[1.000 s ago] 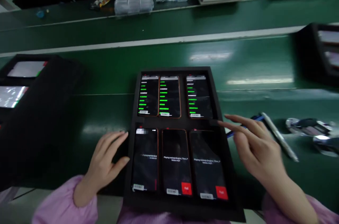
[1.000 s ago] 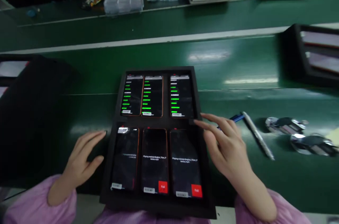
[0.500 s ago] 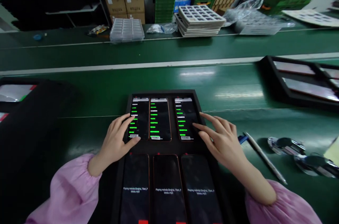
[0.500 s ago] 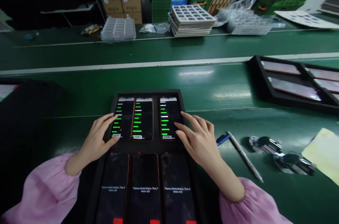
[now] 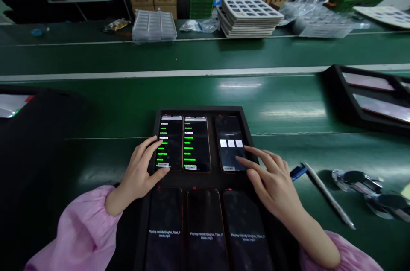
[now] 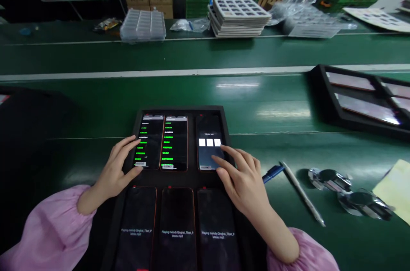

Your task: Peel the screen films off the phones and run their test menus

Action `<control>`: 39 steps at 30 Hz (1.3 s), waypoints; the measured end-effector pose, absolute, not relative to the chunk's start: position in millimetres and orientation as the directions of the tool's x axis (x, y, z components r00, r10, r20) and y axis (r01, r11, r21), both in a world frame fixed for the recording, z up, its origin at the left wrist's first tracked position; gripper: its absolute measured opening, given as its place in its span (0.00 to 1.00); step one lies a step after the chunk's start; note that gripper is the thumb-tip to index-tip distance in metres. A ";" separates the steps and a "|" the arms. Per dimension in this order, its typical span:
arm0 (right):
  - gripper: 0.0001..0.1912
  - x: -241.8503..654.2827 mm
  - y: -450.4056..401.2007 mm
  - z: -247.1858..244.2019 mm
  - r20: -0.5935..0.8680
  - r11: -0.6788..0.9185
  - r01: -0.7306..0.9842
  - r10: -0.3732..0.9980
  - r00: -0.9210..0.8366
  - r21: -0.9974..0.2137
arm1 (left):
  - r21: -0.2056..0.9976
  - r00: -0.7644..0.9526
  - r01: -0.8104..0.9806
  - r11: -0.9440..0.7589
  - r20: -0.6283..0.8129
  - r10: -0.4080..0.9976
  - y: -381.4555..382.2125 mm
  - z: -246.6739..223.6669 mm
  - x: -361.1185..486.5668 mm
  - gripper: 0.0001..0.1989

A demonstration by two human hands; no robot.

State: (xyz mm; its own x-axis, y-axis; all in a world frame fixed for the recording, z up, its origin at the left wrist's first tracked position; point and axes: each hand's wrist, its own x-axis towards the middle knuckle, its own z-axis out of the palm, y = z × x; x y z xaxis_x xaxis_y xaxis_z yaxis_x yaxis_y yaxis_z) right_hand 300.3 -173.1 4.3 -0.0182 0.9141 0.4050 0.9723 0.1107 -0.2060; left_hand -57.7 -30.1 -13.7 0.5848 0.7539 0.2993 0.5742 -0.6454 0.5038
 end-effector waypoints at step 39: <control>0.16 301.4 -160.8 -9.9 0.527 0.234 0.948 0.845 -0.089 -0.215 | 0.174 0.681 0.567 -0.805 0.451 0.577 -34.9 14.6 -37.7 0.28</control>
